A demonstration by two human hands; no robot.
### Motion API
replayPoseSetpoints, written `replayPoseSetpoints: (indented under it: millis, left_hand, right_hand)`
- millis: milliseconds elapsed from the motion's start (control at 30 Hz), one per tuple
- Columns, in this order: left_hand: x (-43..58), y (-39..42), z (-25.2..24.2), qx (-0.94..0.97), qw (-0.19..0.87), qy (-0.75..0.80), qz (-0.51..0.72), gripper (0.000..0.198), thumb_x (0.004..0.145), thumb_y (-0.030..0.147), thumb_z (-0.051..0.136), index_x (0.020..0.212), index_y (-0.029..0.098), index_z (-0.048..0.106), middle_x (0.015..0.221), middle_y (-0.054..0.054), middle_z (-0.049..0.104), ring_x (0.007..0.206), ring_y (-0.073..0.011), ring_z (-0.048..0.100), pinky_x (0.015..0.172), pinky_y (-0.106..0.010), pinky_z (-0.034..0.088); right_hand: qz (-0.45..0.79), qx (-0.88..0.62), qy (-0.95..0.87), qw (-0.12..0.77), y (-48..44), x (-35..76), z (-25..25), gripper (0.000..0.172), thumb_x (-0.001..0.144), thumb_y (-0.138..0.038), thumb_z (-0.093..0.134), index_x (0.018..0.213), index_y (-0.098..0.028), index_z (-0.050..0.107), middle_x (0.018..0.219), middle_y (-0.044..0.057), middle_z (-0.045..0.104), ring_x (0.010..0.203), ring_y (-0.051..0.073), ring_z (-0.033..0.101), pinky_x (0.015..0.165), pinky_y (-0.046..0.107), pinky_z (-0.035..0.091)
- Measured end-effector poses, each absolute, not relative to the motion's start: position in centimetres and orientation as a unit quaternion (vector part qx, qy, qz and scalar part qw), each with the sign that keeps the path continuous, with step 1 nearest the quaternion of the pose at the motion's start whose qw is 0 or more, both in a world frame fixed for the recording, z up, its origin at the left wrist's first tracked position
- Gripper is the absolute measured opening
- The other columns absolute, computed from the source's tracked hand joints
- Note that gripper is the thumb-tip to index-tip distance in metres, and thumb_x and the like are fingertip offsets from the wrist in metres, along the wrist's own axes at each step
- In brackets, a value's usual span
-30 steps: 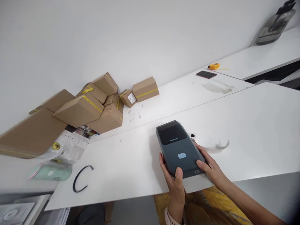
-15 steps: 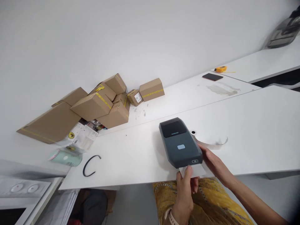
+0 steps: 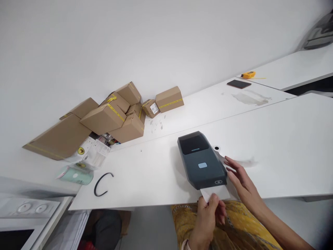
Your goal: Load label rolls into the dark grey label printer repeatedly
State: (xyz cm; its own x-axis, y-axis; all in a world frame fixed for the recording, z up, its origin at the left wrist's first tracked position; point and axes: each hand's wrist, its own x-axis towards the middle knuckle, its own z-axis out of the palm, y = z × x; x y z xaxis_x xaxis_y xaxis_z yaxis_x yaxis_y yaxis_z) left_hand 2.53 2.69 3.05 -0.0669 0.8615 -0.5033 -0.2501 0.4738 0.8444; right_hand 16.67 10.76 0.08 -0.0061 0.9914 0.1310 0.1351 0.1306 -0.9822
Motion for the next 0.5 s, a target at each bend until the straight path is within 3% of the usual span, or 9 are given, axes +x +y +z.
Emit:
replayPoseSetpoints:
  millis: [133,267,333,400,500]
  left_hand:
    - [1.1,1.6,3.6,0.316,0.603,0.601,0.418,0.065,0.076,0.08,0.058,0.052,0.019,0.054,0.051,0.0,0.049,0.047,-0.0105,0.042,0.053,-0.026,0.032]
    - [-1.1,1.5,3.7,0.317,0.415,0.669,0.528,0.063,0.088,0.074,0.048,0.052,0.022,0.045,0.054,0.001,0.043,0.054,-0.0134,0.041,0.057,-0.027,0.037]
    - [-1.9,1.9,3.8,0.299,0.332,0.688,0.573,0.052,0.092,0.068,0.048,0.068,0.023,0.058,0.07,-0.002,0.057,0.067,-0.0166,0.054,0.066,-0.028,0.045]
    - [-2.3,2.4,3.9,0.3,0.29,0.69,0.592,0.044,0.095,0.062,0.047,0.103,0.023,0.068,0.107,-0.008,0.069,0.098,-0.0216,0.064,0.085,-0.031,0.051]
    - [-2.0,3.3,4.2,0.347,0.29,0.674,0.585,0.055,0.099,0.055,0.046,0.145,0.026,0.049,0.157,-0.009,0.045,0.142,-0.026,0.045,0.114,-0.036,0.041]
  right_hand:
    - [0.229,-0.402,-0.736,0.495,10.8,15.9,2.6,0.036,0.097,-0.042,0.054,0.133,-0.037,0.06,0.159,0.004,0.043,0.142,0.036,0.044,0.114,0.057,0.04]
    - [0.115,-0.365,-0.81,0.445,11.8,14.9,3.3,0.045,0.097,-0.037,0.054,0.142,-0.039,0.055,0.157,0.003,0.047,0.138,0.034,0.048,0.108,0.055,0.043]
    - [0.08,-0.379,-0.817,0.428,12.0,14.5,3.2,0.046,0.098,-0.038,0.054,0.144,-0.038,0.054,0.155,0.004,0.05,0.137,0.034,0.048,0.107,0.054,0.043]
    - [0.054,-0.396,-0.816,0.417,12.0,14.3,3.1,0.043,0.098,-0.039,0.056,0.141,-0.038,0.057,0.152,0.004,0.054,0.136,0.034,0.05,0.109,0.055,0.04]
    - [0.031,-0.412,-0.817,0.403,12.1,14.1,3.3,0.037,0.097,-0.046,0.059,0.133,-0.038,0.063,0.146,0.004,0.06,0.135,0.034,0.053,0.114,0.058,0.031]
